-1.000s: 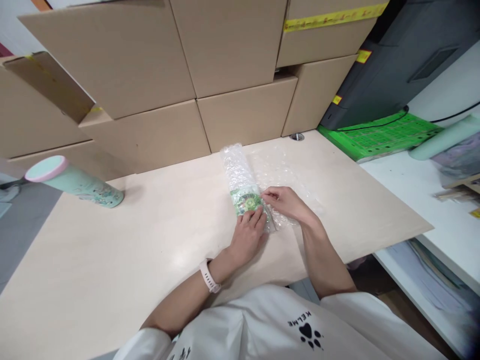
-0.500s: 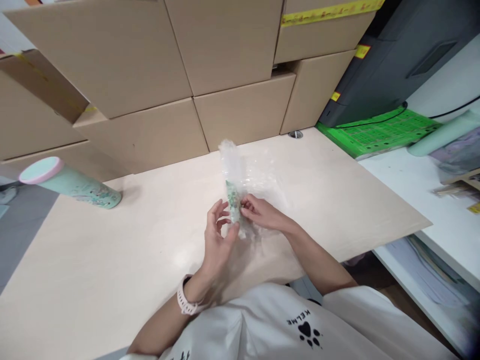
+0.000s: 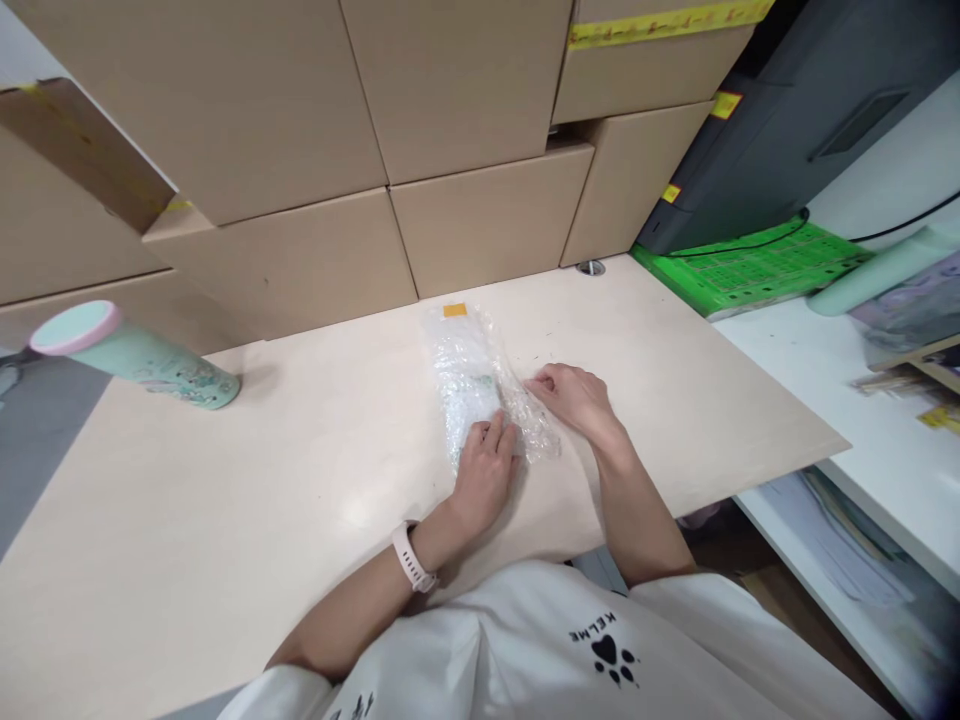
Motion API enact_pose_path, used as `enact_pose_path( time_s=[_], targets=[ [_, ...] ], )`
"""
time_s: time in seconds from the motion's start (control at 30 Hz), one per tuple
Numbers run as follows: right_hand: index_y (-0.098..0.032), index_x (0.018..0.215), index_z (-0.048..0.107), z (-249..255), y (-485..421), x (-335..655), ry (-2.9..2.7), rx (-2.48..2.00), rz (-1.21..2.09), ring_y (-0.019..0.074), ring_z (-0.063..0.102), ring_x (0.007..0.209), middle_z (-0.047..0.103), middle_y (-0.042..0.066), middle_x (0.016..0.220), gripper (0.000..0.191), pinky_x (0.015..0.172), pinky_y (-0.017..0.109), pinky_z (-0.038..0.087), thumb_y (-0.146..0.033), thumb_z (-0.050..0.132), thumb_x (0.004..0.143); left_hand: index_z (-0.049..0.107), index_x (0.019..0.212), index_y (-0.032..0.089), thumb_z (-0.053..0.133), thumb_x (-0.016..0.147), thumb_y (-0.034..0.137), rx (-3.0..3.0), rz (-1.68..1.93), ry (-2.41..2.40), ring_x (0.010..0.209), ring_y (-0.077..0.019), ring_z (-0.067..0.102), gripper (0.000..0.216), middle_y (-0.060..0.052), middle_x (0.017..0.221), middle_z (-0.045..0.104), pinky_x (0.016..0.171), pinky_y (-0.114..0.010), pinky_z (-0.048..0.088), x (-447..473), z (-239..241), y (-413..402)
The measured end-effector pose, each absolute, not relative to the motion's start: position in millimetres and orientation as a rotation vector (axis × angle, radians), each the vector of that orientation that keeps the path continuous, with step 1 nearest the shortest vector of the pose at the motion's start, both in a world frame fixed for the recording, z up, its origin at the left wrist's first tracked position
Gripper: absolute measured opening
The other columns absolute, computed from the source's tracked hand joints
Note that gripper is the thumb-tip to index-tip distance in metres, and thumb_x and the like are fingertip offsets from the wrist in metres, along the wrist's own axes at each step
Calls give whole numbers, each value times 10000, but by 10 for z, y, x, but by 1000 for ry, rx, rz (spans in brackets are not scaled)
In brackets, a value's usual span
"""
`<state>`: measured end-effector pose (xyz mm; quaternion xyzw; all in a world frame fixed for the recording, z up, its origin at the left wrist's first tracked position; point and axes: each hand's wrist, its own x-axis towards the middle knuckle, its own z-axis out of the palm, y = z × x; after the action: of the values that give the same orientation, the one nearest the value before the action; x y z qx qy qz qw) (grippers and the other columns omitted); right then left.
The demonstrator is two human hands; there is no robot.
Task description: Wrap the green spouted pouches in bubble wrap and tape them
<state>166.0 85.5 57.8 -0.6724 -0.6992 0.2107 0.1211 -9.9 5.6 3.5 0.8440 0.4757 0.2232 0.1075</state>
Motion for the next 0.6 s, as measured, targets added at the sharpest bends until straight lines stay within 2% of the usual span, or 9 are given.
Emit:
enact_pose_path(
  time_s=[0.07,0.2,0.3,0.37,0.4,0.43,0.5,0.57,0.6],
  targets=[
    [-207,746,632,585,848,1703,-2119,-2038,606,197,588,729,693,56,809,287,640,294,323,-455,550,866,538,1200,124,494,894,94,2503,674,1404,1116,-313,539,310,-225,1375,508,928,-528,491,-97,38,38],
    [-199,613,478,547,807,1646,-2235,-1772,837,139,499,602,566,-4,633,288,570,272,294,-338,526,860,515,1165,158,515,890,98,2414,836,1387,1123,-288,546,282,-174,1232,546,906,-479,525,-142,40,-23],
    [-203,659,447,514,767,1521,-1971,-1477,1267,116,489,573,503,-29,621,257,521,237,334,-343,481,872,388,1330,147,567,863,120,2236,1004,1413,1077,-243,590,500,-190,1307,465,845,-392,565,-181,42,-49],
    [-193,734,504,483,747,1440,-1826,-1318,1542,114,513,589,533,-19,672,221,520,225,388,-364,484,872,290,1421,157,590,849,137,2148,1066,1431,991,-201,631,646,-219,1427,354,779,-345,580,-209,45,-45],
    [-184,775,540,464,743,1410,-1799,-1264,1628,115,522,603,557,-7,708,209,530,226,411,-364,490,868,298,1424,169,593,845,139,2143,1068,1424,965,-190,642,651,-216,1453,333,760,-334,582,-223,45,-38],
    [-175,814,574,442,744,1392,-1795,-1218,1683,115,530,618,578,6,749,207,546,229,430,-362,499,863,360,1387,180,591,843,135,2161,1058,1402,964,-188,645,593,-203,1457,345,762,-332,580,-239,44,-29],
    [-167,871,620,402,764,1391,-1796,-1164,1741,116,541,633,598,19,793,221,575,241,454,-364,520,852,540,1173,187,578,847,120,2222,1038,1321,1001,-200,639,336,-159,1388,448,806,-342,568,-269,35,-10],
    [-172,891,638,376,800,1425,-1782,-1232,1677,125,549,632,595,13,764,235,589,251,454,-377,532,846,602,933,181,566,862,121,2230,1068,1248,1018,-207,630,100,-127,1240,563,844,-349,551,-292,24,4],
    [-176,863,639,371,817,1446,-1798,-1332,1555,133,551,636,589,10,734,232,594,254,443,-384,540,845,605,858,178,564,869,126,2197,1089,1236,1009,-206,629,68,-117,1170,599,848,-347,544,-300,21,9]
  ],
)
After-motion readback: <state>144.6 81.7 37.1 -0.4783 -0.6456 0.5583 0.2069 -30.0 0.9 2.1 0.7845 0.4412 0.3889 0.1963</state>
